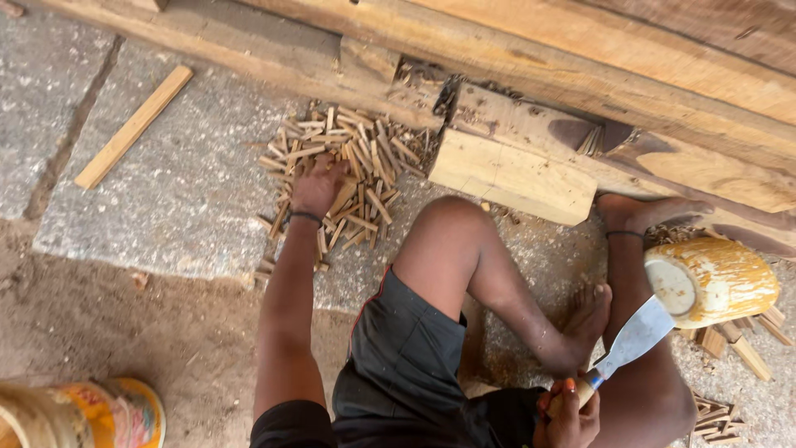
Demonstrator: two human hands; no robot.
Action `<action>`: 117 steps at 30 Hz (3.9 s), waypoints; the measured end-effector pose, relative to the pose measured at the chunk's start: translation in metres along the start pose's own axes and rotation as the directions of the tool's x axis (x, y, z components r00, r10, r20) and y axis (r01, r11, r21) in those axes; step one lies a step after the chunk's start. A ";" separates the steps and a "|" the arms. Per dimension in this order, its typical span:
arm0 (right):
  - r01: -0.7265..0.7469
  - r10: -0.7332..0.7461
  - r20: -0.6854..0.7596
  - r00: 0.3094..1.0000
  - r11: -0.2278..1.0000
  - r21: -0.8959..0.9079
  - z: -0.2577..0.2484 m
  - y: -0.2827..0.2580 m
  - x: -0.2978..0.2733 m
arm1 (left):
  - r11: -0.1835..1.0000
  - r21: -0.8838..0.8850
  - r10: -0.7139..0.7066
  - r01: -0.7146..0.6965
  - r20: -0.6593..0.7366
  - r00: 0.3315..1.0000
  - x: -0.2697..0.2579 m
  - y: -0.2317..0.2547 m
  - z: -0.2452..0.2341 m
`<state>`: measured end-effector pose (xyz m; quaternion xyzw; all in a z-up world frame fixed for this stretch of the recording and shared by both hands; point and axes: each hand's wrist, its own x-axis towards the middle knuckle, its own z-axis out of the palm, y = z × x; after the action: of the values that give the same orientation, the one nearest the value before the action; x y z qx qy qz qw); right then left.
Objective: The person sits on the floor and uses a chisel to carve a rectangular wooden block. They repeatedly strike the chisel with their hand to remove wood shavings, occasionally pausing to clear debris from the work surface.
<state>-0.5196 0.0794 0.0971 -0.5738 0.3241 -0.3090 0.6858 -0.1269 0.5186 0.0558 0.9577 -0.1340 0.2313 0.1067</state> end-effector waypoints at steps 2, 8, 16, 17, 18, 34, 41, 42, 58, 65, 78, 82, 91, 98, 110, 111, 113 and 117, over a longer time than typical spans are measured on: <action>-0.013 0.010 -0.054 0.998 0.998 -0.055 0.001 0.004 0.004 | 0.985 0.091 0.132 -0.144 0.128 0.983 0.016 -0.003 0.011; -0.024 0.022 -0.071 0.997 0.999 -0.027 -0.013 0.016 0.003 | 0.987 -0.105 0.125 -0.118 0.063 0.990 0.036 -0.011 0.036; -0.256 0.256 0.007 0.967 0.965 0.054 0.017 0.007 0.026 | 0.701 -0.706 -0.121 0.104 0.026 0.992 0.066 -0.024 -0.028; -0.240 0.239 0.035 0.970 0.970 0.032 0.022 0.005 0.023 | 0.669 -0.732 -0.159 0.131 0.031 0.987 0.064 -0.029 -0.032; -0.224 0.222 0.071 0.972 0.975 0.014 0.030 0.005 0.022 | 0.668 -0.718 -0.200 0.195 0.079 0.977 0.063 -0.031 -0.037; -0.179 0.253 0.238 0.938 0.939 -0.293 0.112 0.001 0.062 | 0.568 -0.667 0.067 0.482 0.622 0.780 0.150 0.049 0.005; -0.053 0.159 0.255 0.954 0.924 -0.378 0.156 0.020 0.116 | 0.644 -0.708 0.300 0.290 0.582 0.755 0.180 0.168 0.091; -0.073 0.168 0.239 0.956 0.930 -0.360 0.160 0.023 0.125 | 0.679 -0.691 0.315 0.248 0.580 0.751 0.183 0.182 0.102; -0.261 0.314 0.165 0.935 0.924 -0.280 0.188 0.106 0.169 | 0.812 -0.583 0.117 0.009 0.178 0.977 0.182 0.212 0.195; -0.225 0.306 0.197 0.931 0.909 -0.352 0.188 0.096 0.168 | 0.666 -0.738 0.171 0.109 0.293 0.941 0.162 0.189 0.161; -0.183 0.277 0.240 0.931 0.919 -0.349 0.188 0.091 0.163 | 0.852 -0.501 0.305 -0.151 0.242 0.921 0.130 0.210 0.172; -0.223 0.310 0.216 0.926 0.910 -0.349 0.190 0.090 0.163 | 0.859 -0.479 0.322 -0.184 0.224 0.920 0.136 0.215 0.188; -0.147 0.249 0.235 0.940 0.913 -0.380 0.184 0.107 0.166 | 0.846 -0.505 0.286 -0.168 0.165 0.944 0.136 0.219 0.180; -0.171 0.275 0.222 0.935 0.901 -0.398 0.189 0.097 0.161 | 0.894 -0.407 0.275 -0.187 0.168 0.947 0.127 0.210 0.187; -0.160 0.243 0.278 0.929 0.944 -0.290 0.185 0.093 0.153 | 0.939 -0.319 0.192 -0.128 0.177 0.965 0.128 0.215 0.181; -0.171 0.242 0.249 0.938 0.946 -0.275 0.186 0.091 0.147 | 0.937 -0.329 0.186 -0.118 0.184 0.965 0.126 0.215 0.182; -0.191 0.254 0.209 0.944 0.941 -0.280 0.190 0.083 0.140 | 0.933 -0.346 0.171 -0.097 0.193 0.966 0.126 0.214 0.184; -0.216 0.285 0.224 0.932 0.933 -0.288 0.201 0.063 0.127 | 0.932 -0.342 0.184 -0.122 0.152 0.971 0.129 0.219 0.192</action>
<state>-0.2790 0.1057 0.0501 -0.6477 0.3389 -0.0946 0.6757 -0.0036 0.2350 -0.0194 0.9299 -0.2544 0.1249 0.2345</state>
